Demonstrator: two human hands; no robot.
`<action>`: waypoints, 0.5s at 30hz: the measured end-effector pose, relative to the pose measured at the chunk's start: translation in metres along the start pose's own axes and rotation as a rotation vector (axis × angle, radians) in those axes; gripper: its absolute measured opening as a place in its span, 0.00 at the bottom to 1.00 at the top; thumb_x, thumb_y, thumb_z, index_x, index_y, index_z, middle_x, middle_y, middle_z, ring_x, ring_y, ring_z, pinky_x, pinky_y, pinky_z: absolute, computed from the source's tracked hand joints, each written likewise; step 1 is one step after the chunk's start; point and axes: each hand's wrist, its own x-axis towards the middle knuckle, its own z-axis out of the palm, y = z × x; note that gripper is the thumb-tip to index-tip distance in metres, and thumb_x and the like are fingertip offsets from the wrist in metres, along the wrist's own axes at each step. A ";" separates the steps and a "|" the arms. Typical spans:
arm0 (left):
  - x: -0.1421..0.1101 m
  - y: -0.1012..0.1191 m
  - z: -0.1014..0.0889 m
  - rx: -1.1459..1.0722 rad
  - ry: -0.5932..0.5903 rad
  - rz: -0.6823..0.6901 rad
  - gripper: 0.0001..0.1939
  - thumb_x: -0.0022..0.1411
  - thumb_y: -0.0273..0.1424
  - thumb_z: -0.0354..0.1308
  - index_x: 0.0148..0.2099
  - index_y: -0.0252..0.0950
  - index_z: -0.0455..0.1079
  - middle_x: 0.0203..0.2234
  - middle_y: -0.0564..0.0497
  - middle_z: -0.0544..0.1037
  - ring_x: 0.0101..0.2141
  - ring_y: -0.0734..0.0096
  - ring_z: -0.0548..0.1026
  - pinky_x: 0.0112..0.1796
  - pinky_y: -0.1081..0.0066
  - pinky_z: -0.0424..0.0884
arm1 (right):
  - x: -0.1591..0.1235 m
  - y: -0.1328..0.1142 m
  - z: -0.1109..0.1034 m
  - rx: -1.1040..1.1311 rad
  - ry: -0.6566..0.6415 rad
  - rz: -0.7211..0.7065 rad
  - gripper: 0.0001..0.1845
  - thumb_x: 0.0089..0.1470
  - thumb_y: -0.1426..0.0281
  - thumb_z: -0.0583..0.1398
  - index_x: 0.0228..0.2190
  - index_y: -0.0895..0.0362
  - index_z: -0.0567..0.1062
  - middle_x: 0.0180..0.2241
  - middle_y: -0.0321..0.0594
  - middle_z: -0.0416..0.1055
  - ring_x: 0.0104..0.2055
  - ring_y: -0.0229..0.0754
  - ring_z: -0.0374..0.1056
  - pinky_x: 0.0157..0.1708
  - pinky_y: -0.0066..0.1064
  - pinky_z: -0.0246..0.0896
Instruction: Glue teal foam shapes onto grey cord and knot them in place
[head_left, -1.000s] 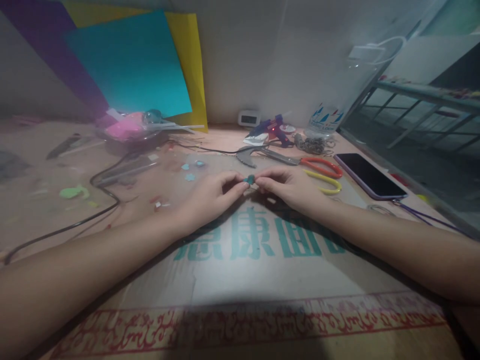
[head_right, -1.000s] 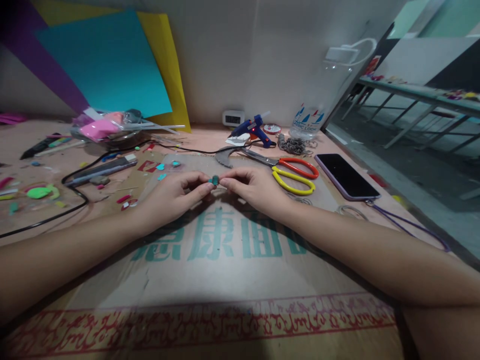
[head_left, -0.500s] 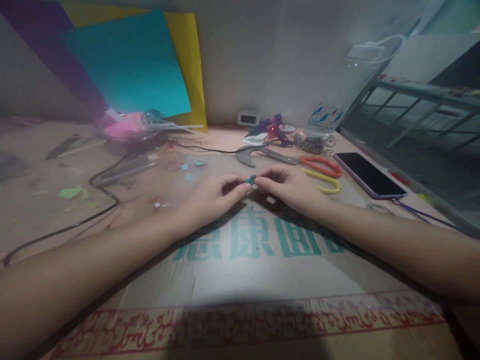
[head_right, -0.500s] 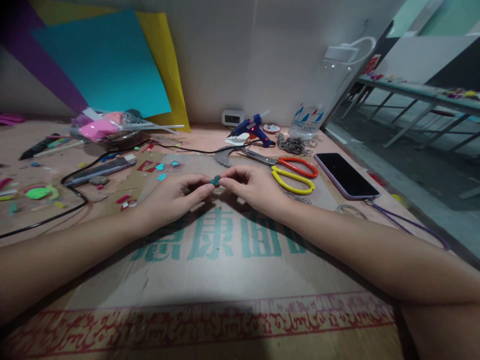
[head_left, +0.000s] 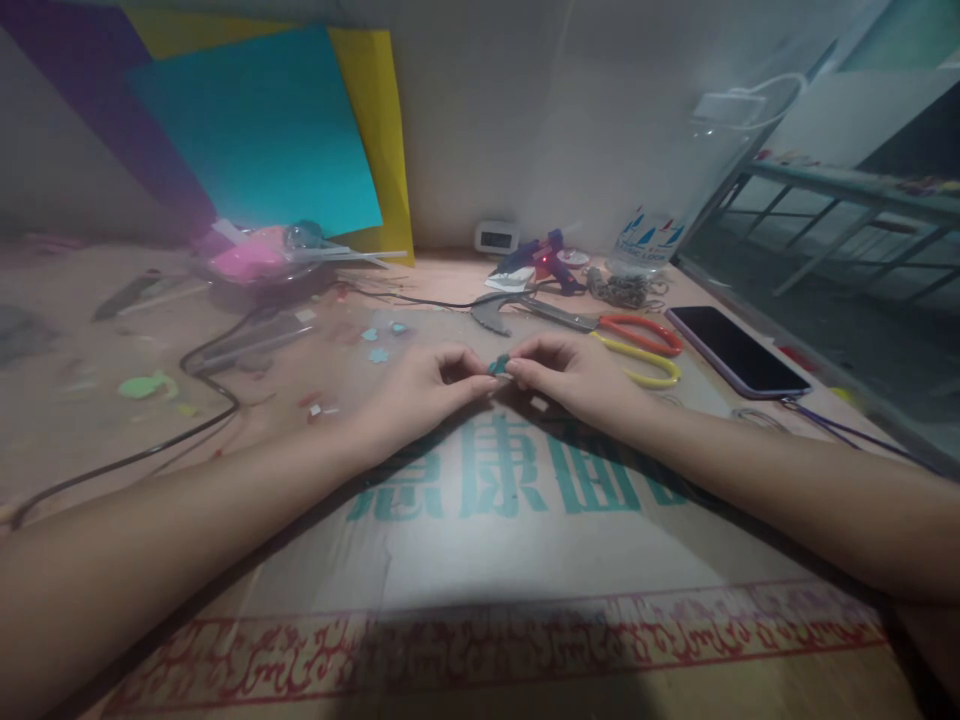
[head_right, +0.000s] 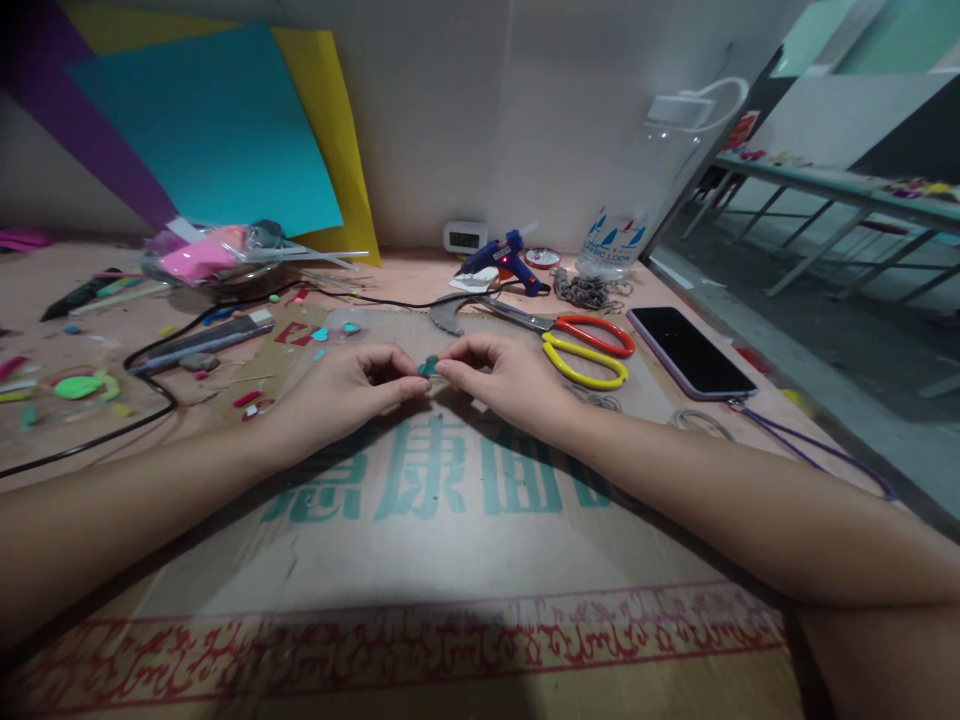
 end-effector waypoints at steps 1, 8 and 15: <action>0.000 0.000 0.000 -0.002 0.003 0.000 0.10 0.61 0.36 0.61 0.32 0.34 0.75 0.26 0.53 0.79 0.27 0.74 0.72 0.30 0.74 0.66 | 0.000 0.000 0.000 -0.014 0.000 -0.004 0.14 0.54 0.59 0.63 0.34 0.58 0.78 0.24 0.35 0.74 0.22 0.34 0.66 0.20 0.24 0.59; -0.004 0.007 0.001 0.087 -0.013 0.023 0.14 0.64 0.41 0.57 0.36 0.35 0.76 0.27 0.54 0.78 0.27 0.73 0.71 0.30 0.73 0.64 | -0.002 -0.004 0.002 -0.059 0.028 -0.030 0.15 0.54 0.58 0.62 0.34 0.58 0.79 0.24 0.35 0.72 0.21 0.33 0.64 0.16 0.22 0.56; -0.003 0.004 0.000 0.144 0.025 0.103 0.14 0.66 0.36 0.52 0.34 0.34 0.74 0.26 0.54 0.77 0.29 0.71 0.72 0.32 0.72 0.64 | -0.001 0.001 0.000 -0.009 -0.010 -0.055 0.18 0.58 0.55 0.59 0.34 0.58 0.79 0.21 0.33 0.69 0.18 0.32 0.61 0.16 0.24 0.54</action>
